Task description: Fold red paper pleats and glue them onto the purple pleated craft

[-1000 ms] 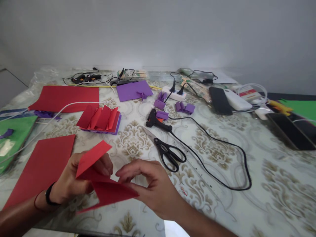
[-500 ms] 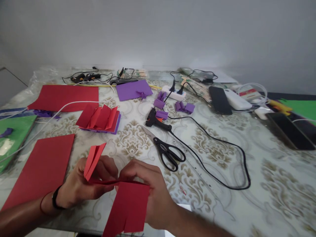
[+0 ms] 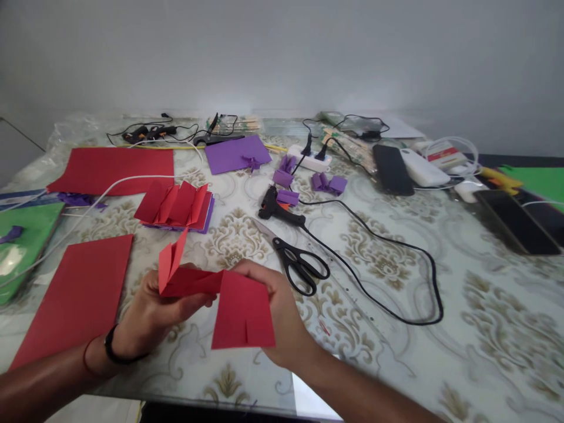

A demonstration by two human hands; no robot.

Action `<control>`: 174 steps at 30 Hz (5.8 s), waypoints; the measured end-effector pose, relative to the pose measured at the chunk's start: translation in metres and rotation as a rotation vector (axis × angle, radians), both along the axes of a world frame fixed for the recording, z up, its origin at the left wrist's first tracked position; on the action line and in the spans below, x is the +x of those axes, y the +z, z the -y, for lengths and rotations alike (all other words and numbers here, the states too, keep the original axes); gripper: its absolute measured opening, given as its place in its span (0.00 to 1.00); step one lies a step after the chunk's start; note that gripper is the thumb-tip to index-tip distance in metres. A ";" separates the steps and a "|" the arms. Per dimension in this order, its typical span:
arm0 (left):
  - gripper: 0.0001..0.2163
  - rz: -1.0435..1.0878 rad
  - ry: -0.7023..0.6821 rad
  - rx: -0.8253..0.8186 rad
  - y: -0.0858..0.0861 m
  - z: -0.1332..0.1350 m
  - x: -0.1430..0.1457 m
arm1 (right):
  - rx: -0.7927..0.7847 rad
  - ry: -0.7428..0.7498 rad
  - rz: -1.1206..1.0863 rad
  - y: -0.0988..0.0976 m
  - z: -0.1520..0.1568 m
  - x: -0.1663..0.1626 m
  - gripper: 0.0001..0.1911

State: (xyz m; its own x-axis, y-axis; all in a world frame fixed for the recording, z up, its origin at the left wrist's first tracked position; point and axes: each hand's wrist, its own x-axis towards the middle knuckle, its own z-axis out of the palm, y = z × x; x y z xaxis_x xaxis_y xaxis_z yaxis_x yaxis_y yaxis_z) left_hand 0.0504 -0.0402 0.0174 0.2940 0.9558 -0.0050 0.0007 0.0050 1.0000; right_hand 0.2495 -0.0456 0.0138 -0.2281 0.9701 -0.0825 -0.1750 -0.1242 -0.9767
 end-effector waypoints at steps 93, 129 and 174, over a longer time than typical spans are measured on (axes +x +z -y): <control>0.10 -0.106 -0.167 -0.122 0.011 -0.009 -0.005 | -0.045 0.107 0.086 0.000 -0.008 0.005 0.18; 0.12 -0.300 -0.156 -0.026 0.012 -0.022 -0.020 | 0.036 0.128 0.307 0.010 -0.031 0.033 0.16; 0.18 -0.240 -0.299 0.241 0.009 -0.026 -0.033 | 0.653 0.144 0.562 0.019 -0.026 0.042 0.07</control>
